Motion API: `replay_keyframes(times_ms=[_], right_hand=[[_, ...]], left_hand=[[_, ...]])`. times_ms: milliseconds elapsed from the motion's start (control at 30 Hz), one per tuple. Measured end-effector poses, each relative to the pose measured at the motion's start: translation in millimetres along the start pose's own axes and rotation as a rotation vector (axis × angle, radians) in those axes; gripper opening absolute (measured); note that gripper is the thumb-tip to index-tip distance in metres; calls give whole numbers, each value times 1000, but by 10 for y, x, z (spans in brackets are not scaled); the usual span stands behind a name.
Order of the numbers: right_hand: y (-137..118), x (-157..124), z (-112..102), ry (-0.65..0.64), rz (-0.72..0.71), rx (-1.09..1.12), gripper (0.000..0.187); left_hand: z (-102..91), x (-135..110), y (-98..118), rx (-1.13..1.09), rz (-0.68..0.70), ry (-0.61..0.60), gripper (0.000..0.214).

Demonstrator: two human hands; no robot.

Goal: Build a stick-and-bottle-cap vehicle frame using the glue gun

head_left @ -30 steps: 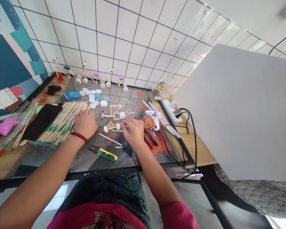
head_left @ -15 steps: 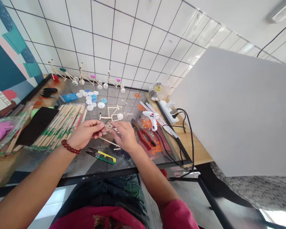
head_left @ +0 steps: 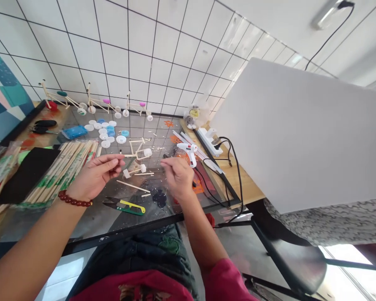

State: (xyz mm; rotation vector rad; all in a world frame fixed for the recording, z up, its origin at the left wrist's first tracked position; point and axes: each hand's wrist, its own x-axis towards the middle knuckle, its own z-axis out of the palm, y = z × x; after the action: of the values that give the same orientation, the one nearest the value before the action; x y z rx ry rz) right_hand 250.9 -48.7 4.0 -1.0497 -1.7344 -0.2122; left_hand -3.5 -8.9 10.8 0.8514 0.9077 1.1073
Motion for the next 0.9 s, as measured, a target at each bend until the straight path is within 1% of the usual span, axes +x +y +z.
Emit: replay_keyframes(times_ms=[100, 167, 267, 333, 400, 467, 500, 567, 600, 667, 700, 733, 767, 800, 833, 867, 900], right_hand=[[-8, -199, -472, 63, 3, -123, 8], [6, -426, -864, 119, 57, -205, 19], [65, -866, -1483, 145, 171, -461, 31], [120, -1207, -1830, 43, 256, -610, 36], [174, -1584, -2057, -44, 330, -696, 35], [220, -1989, -2143, -166, 398, -626, 24], [244, -2192, -2141, -235, 443, -574, 23], [307, -2561, -2081, -407, 538, -478, 28], [354, -2708, -2038, -452, 589, -463, 31], [482, -2892, -1949, -475, 737, -537, 35], [556, -2926, -1908, -498, 838, -616, 32], [628, -2925, -1868, -561, 954, -702, 28], [689, -2898, -1827, -687, 1059, -761, 26], [731, -2853, -1784, -840, 1139, -789, 30], [747, -2798, -1737, -985, 1185, -780, 32], [732, -2736, -1686, -1097, 1199, -749, 30], [682, -2667, -1634, -1175, 1181, -702, 25]], left_hand=[[-36, 37, 47, -49, 55, 98, 25], [-51, 56, 66, -71, 94, 156, 24], [-66, 80, 80, -77, 138, 217, 22], [-69, 95, 81, -82, 150, 240, 21], [-67, 108, 78, -96, 155, 254, 21], [-65, 117, 73, -99, 159, 260, 22], [-65, 120, 69, -97, 158, 262, 22], [-66, 125, 61, -87, 159, 267, 23], [-68, 128, 55, -78, 164, 272, 24], [-72, 133, 41, -48, 186, 287, 24], [-74, 135, 31, -22, 206, 297, 24], [-77, 138, 20, 16, 229, 309, 25], [-82, 141, 7, 64, 253, 324, 25], [-90, 143, -7, 125, 274, 339, 26], [-100, 143, -20, 204, 291, 350, 27], [-112, 141, -31, 300, 303, 355, 28], [-125, 137, -39, 411, 311, 349, 29]])
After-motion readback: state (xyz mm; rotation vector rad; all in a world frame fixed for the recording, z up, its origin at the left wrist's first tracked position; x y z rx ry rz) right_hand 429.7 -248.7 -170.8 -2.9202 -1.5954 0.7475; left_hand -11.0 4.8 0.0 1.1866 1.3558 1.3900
